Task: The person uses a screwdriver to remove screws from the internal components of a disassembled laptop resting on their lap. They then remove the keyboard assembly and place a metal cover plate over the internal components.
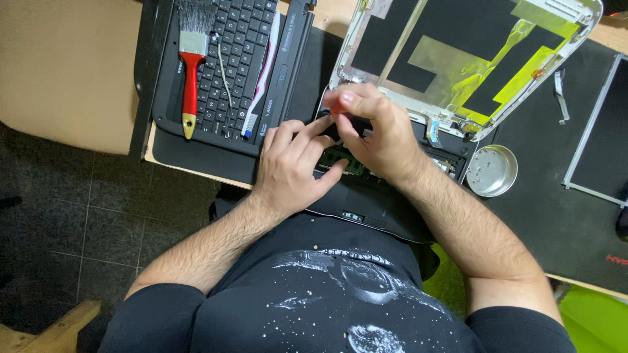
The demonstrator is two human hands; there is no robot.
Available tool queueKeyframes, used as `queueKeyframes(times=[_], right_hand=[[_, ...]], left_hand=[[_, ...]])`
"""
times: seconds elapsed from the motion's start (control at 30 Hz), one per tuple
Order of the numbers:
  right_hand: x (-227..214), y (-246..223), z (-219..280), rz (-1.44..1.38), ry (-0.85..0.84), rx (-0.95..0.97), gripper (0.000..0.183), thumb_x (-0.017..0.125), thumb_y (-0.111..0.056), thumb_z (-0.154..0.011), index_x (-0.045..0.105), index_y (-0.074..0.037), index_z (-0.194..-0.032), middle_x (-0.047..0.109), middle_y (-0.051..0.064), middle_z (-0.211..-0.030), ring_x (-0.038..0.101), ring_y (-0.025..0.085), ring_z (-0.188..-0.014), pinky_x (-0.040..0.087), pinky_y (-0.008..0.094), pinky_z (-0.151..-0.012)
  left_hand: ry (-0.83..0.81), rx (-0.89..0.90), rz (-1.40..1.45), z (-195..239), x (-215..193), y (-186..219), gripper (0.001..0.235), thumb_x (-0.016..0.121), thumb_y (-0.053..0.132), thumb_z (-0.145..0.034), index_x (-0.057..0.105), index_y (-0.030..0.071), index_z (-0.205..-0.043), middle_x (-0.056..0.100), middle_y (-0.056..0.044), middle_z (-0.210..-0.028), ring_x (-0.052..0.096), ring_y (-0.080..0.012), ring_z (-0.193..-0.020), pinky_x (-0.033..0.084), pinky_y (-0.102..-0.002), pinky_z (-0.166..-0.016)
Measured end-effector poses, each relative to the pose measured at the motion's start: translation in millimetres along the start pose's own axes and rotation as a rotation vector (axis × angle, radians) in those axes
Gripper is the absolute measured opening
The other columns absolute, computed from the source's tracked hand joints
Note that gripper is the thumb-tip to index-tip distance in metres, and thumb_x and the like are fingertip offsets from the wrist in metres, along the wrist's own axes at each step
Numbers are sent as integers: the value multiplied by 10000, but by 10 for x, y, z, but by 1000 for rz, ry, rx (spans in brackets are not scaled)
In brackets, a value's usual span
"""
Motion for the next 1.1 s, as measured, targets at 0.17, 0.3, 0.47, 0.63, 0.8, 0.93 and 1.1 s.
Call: queueKeyframes(times=[0.17,0.3,0.47,0.63,0.8,0.93,1.1], right_hand=[[-15,161,107,82,4,-36,412,930,90,-1107,690,-49,-1412,885,118,-1133,817,312,-750,675,453,-614],[-40,-26,-60,39,-11,-21,472,899,126,-1097,652,-46,-1461,893,124,-1213,879,334,-848,716,468,-698],[-56,121,51,45,-23,19,452,923,92,-1126,641,-31,-1457,900,137,-1173,852,330,-785,686,465,-671],[-64,146,67,22,-1,43,489,952,89,-1123,599,-40,-1437,902,137,-1197,823,291,-753,670,432,-672],[-75,29,2,40,-33,35,469,921,113,-1111,626,-7,-1456,918,142,-1224,893,348,-839,711,453,-727],[-113,105,39,5,-34,55,476,949,105,-1125,628,-4,-1459,917,147,-1247,845,304,-781,676,424,-733],[-134,96,102,-50,-165,29,701,827,247,-1231,415,-153,-1634,797,237,-1357,842,323,-1066,709,407,-906]], left_hand=[[3,0,9,-26,-33,15,358,933,457,-1042,754,172,-1168,821,-39,-1444,696,-282,-1137,561,-456,-994],[6,-1,0,-44,-42,24,331,906,474,-1073,763,188,-1161,826,-29,-1446,699,-268,-1142,561,-441,-996],[3,-4,20,-38,-40,20,342,882,480,-1097,766,164,-1158,829,-46,-1448,698,-277,-1129,555,-449,-987],[8,-1,25,-21,-34,16,330,857,473,-1122,768,156,-1143,835,-48,-1442,698,-274,-1119,548,-444,-980],[12,3,30,-10,-37,7,325,874,468,-1113,759,164,-1123,845,-33,-1418,701,-271,-1101,551,-444,-966],[25,5,31,-19,-30,15,329,852,481,-1134,755,168,-1105,844,-30,-1398,694,-271,-1087,546,-437,-955],[-57,-8,-12,-60,-102,68,287,956,379,-1058,823,128,-1098,886,-16,-1438,724,-301,-1163,547,-466,-955]])
Point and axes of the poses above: each hand's wrist, its own z-axis away from the middle knuckle, its own x-axis out of the palm, y = z × x, the point moved 6 cm from there along -z, towards the middle knuckle
